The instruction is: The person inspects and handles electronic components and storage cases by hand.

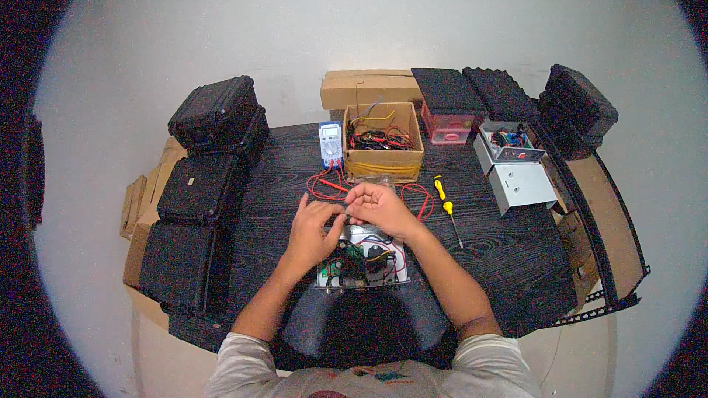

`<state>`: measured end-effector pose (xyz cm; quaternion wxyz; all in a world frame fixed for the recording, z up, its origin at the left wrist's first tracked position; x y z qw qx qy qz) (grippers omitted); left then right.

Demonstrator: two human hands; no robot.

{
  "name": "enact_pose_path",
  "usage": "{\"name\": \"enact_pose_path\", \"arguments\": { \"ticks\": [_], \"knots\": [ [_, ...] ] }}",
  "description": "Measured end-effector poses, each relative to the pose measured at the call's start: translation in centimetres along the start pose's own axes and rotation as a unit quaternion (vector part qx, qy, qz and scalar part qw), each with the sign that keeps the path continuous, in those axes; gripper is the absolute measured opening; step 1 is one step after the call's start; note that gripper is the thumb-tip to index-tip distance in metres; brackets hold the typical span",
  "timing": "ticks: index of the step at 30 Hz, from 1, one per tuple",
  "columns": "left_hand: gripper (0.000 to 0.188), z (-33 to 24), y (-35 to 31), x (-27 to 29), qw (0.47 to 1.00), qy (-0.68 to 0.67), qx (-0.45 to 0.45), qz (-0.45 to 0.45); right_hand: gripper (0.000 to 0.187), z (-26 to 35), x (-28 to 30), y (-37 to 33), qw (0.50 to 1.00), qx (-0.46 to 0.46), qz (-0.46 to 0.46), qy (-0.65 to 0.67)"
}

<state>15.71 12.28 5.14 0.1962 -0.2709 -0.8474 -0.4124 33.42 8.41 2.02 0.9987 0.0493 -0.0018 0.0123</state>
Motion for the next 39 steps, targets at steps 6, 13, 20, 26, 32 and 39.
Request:
{"name": "enact_pose_path", "arguments": {
  "ticks": [6, 13, 20, 26, 32, 39],
  "knots": [
    [0.012, -0.1, 0.0, 0.0, 1.0, 0.015, -0.001, 0.008, 0.013, 0.2, -0.2, -0.3, 1.0, -0.002, 0.016, -0.006],
    [0.013, 0.5, -0.2, -0.3, 0.999, -0.031, 0.007, -0.007, 0.016, 0.8, -0.3, -0.6, 0.999, 0.011, 0.004, -0.045],
    [0.013, 1.2, -0.1, -0.5, 0.985, -0.15, 0.077, -0.023, 0.019, 1.3, -0.2, -1.0, 0.997, 0.006, -0.005, -0.078],
    [0.011, 0.7, 0.1, -0.1, 0.984, -0.162, 0.077, -0.019, 0.02, 1.7, -0.5, -1.0, 0.995, 0.021, -0.01, -0.096],
    [0.01, 0.5, 0.2, 0.0, 0.985, -0.153, 0.069, -0.027, 0.021, 1.3, -0.1, -0.9, 0.996, 0.008, -0.009, -0.087],
    [0.01, 0.9, 0.0, -0.2, 0.988, -0.138, 0.059, -0.023, 0.016, 1.5, -0.6, -1.1, 0.996, 0.027, -0.019, -0.086]
  ]
}}
Point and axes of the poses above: each hand's wrist, its own y-axis towards the middle knuckle, its own x-axis out of the back of the hand, z = x × y, the point moved 4 cm from there along y, towards the middle knuckle, and after that the axes turned 13 degrees about -y, right-handed, at the moved point
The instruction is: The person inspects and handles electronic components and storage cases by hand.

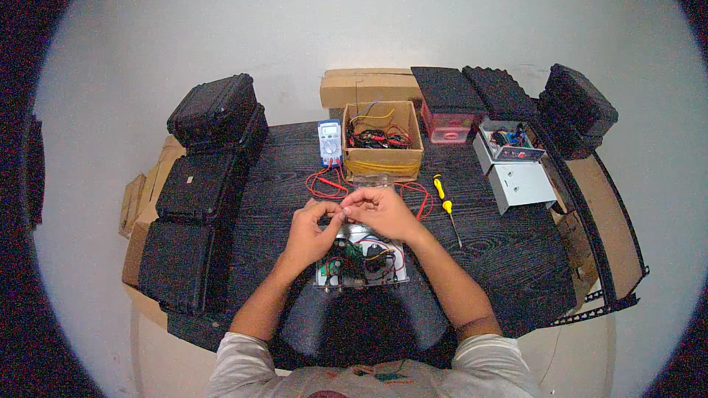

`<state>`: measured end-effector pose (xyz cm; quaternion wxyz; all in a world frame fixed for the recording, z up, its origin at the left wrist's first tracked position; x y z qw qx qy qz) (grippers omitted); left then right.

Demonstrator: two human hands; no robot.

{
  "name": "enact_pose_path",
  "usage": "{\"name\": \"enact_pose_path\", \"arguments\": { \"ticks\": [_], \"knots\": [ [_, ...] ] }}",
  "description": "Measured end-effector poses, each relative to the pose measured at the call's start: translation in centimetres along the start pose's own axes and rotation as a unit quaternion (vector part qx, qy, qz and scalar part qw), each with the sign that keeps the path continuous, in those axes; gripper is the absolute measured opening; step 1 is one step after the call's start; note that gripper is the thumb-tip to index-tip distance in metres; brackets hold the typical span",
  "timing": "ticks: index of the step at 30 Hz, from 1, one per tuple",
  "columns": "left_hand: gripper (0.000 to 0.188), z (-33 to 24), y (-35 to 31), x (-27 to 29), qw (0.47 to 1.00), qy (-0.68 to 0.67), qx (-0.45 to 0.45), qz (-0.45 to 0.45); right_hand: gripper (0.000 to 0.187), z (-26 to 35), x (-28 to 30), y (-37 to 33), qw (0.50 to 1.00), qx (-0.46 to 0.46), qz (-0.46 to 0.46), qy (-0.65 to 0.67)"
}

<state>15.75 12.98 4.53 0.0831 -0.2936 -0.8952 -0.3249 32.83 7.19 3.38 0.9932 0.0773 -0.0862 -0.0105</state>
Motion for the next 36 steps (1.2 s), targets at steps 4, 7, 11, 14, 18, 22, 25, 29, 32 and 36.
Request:
{"name": "enact_pose_path", "arguments": {
  "ticks": [4, 7, 11, 14, 18, 22, 25, 29, 32, 36],
  "knots": [
    [0.011, -0.3, -0.2, -0.1, 0.999, 0.039, -0.024, -0.003, 0.012, 0.0, 0.2, -0.2, 1.0, 0.007, -0.005, -0.029],
    [0.011, -0.2, -0.2, -0.3, 1.0, -0.012, -0.012, -0.019, 0.011, 0.4, 0.5, -0.4, 0.999, 0.002, -0.011, -0.047],
    [0.007, -0.8, 0.0, 0.2, 0.996, -0.079, -0.011, -0.04, 0.013, 0.9, 0.5, -0.4, 1.0, 0.009, -0.011, 0.018],
    [0.008, -1.5, 0.1, 0.5, 0.994, -0.081, -0.041, -0.068, 0.013, 1.6, 0.3, -0.5, 0.999, 0.001, -0.014, 0.038],
    [0.009, -1.3, 0.1, 0.5, 0.986, -0.11, -0.086, -0.086, 0.015, 1.5, 0.4, -0.6, 0.999, 0.006, -0.013, 0.039],
    [0.011, -0.9, -0.2, 0.4, 0.981, -0.149, -0.073, -0.098, 0.015, 1.8, 0.0, -0.8, 0.999, -0.016, -0.007, 0.041],
    [0.012, -0.1, -0.5, 0.5, 0.96, -0.244, 0.0, -0.135, 0.016, 1.8, -0.3, -1.0, 0.997, -0.025, -0.001, 0.074],
    [0.014, -0.4, -0.2, 0.8, 0.971, -0.192, -0.106, -0.098, 0.017, 1.5, -0.5, -1.0, 0.993, -0.01, 0.003, 0.114],
    [0.015, -1.0, -0.2, 0.9, 0.97, -0.166, -0.144, -0.1, 0.015, 1.8, -0.8, -1.1, 0.991, -0.012, -0.007, 0.135],
    [0.02, -1.8, -0.3, 0.8, 0.974, -0.116, -0.177, -0.085, 0.016, 1.6, -0.8, -1.1, 0.988, 0.0, -0.008, 0.151]
  ]
}}
Point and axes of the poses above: each hand's wrist, its own y-axis towards the middle knuckle, its own x-axis out of the back of the hand, z = x × y, the point moved 4 cm from there along y, towards the middle knuckle, and after that the axes turned 13 degrees about -y, right-handed, at the moved point
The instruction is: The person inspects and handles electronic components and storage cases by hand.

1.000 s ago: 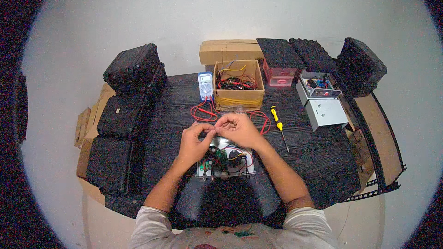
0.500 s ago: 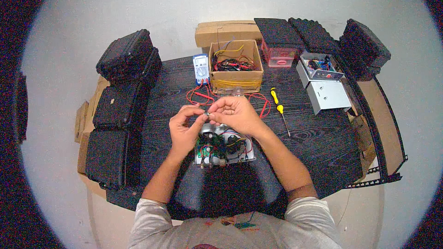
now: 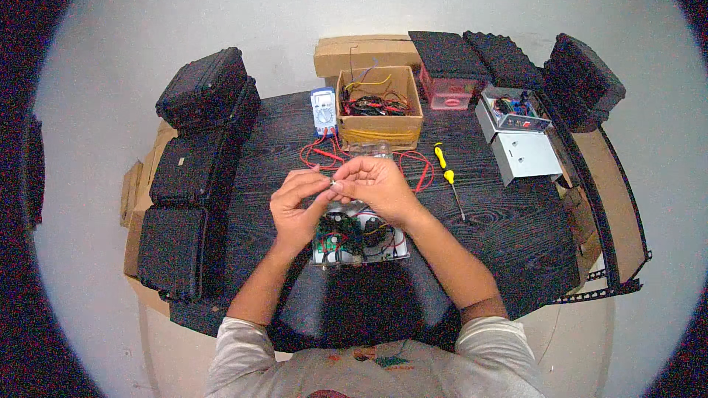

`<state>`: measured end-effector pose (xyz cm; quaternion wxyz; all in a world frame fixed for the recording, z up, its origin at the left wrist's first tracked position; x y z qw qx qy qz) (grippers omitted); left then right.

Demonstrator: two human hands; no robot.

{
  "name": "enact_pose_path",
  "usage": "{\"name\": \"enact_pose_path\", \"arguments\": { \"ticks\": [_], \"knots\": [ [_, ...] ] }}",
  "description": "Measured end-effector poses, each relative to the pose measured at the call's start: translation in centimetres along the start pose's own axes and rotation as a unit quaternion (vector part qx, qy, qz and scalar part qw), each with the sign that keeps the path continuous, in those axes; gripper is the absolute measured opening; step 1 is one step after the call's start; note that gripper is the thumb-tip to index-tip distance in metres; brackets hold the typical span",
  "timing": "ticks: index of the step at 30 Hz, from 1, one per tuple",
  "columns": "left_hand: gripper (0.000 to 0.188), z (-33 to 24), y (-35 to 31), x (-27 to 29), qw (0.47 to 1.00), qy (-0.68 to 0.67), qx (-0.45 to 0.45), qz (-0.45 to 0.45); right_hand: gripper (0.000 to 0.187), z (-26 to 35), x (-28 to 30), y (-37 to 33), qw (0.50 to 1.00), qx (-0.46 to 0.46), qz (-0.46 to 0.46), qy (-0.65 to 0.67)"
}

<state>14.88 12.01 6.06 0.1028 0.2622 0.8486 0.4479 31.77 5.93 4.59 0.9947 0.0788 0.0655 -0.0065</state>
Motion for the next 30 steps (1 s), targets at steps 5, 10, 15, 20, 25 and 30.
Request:
{"name": "enact_pose_path", "arguments": {
  "ticks": [5, 10, 15, 20, 25, 30],
  "knots": [
    [0.021, -0.5, 0.1, 0.2, 0.999, 0.052, -0.01, 0.005, 0.017, -0.5, 0.0, 0.1, 1.0, -0.009, -0.003, -0.015],
    [0.018, -0.8, 0.3, 0.3, 0.996, 0.084, -0.009, -0.002, 0.016, 1.3, -0.5, -0.7, 0.997, -0.034, -0.015, -0.066],
    [0.019, -0.8, 0.9, 0.0, 0.996, 0.074, 0.039, 0.036, 0.025, 2.9, 2.6, -3.1, 0.88, 0.158, -0.021, -0.447],
    [0.021, 0.0, 0.0, -1.8, 0.976, 0.097, 0.073, 0.179, 0.046, -0.7, 4.0, -6.6, 0.715, 0.03, 0.055, -0.697],
    [0.023, 0.9, -2.6, -3.7, 0.938, 0.094, 0.113, 0.315, 0.052, -3.0, 3.3, -7.1, 0.707, 0.058, 0.031, -0.704],
    [0.019, 1.5, -4.0, -4.9, 0.904, 0.15, 0.143, 0.374, 0.051, -4.7, 4.0, -6.8, 0.717, 0.087, 0.027, -0.691]
  ]
}}
Point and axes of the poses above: each hand's wrist, its own y-axis towards the middle knuckle, its own x-axis out of the back of the hand, z = x × y, the point moved 4 cm from there along y, towards the middle knuckle, and after that the axes turned 13 degrees about -y, right-handed, at the moved point
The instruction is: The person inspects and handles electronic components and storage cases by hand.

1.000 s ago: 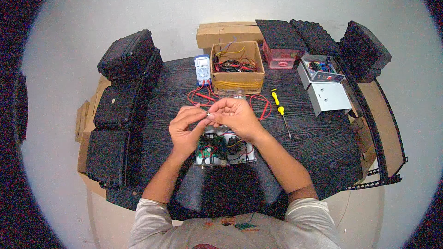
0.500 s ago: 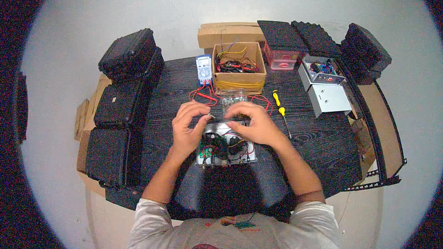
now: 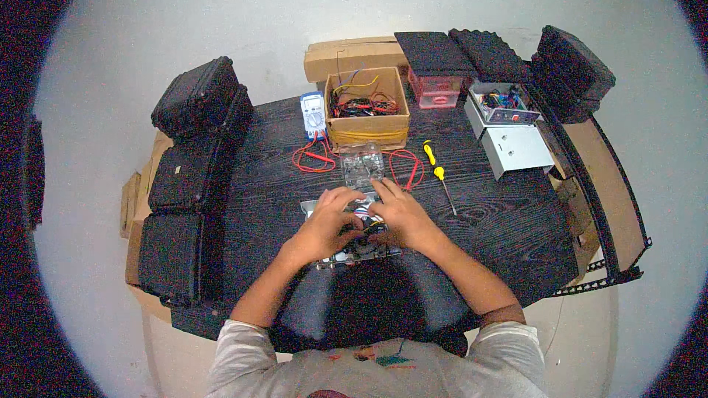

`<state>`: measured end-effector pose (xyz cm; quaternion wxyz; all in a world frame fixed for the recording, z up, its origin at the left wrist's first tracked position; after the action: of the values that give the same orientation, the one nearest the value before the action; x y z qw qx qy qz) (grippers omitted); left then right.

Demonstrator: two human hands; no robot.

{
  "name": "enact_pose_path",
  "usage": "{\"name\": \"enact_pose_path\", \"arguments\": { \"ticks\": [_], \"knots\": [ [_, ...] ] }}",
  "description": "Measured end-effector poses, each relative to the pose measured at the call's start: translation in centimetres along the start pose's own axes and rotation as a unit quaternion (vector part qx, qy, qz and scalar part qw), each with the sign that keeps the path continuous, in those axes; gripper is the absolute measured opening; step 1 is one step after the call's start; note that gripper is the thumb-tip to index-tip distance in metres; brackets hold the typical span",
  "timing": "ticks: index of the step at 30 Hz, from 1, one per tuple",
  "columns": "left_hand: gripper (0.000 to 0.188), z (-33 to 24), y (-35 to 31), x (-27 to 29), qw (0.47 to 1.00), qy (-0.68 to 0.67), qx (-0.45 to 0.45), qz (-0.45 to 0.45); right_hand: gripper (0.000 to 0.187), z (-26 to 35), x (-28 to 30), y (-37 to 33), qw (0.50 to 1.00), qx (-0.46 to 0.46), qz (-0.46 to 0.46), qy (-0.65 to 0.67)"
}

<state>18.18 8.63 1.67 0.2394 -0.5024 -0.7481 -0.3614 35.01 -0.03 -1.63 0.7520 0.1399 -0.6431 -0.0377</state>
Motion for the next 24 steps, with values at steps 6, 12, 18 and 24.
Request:
{"name": "enact_pose_path", "arguments": {
  "ticks": [6, 12, 18, 24],
  "knots": [
    [0.013, 0.9, -0.1, -1.5, 0.999, 0.002, 0.018, 0.03, 0.049, -0.4, -0.4, -0.2, 0.999, 0.024, 0.03, 0.034],
    [0.027, 1.2, -0.4, -2.8, 0.997, 0.035, 0.036, 0.06, 0.049, -0.4, -0.5, -0.1, 0.998, 0.042, 0.047, 0.0],
    [0.015, 1.8, -0.5, -3.6, 0.997, 0.06, 0.022, 0.042, 0.048, -0.5, -0.7, 0.0, 0.998, 0.046, 0.05, -0.002],
    [0.025, 1.9, -0.5, -4.0, 0.996, 0.063, 0.036, 0.052, 0.046, -0.5, -0.6, 0.1, 0.998, 0.055, 0.039, 0.001]
  ]
}}
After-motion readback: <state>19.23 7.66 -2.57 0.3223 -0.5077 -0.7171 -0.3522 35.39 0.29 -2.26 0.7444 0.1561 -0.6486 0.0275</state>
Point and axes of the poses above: each hand's wrist, its own y-axis towards the middle knuckle, its own x-axis out of the back of the hand, z = x × y, the point moved 4 cm from there along y, towards the middle knuckle, and after that the axes turned 13 degrees about -y, right-handed, at the moved point
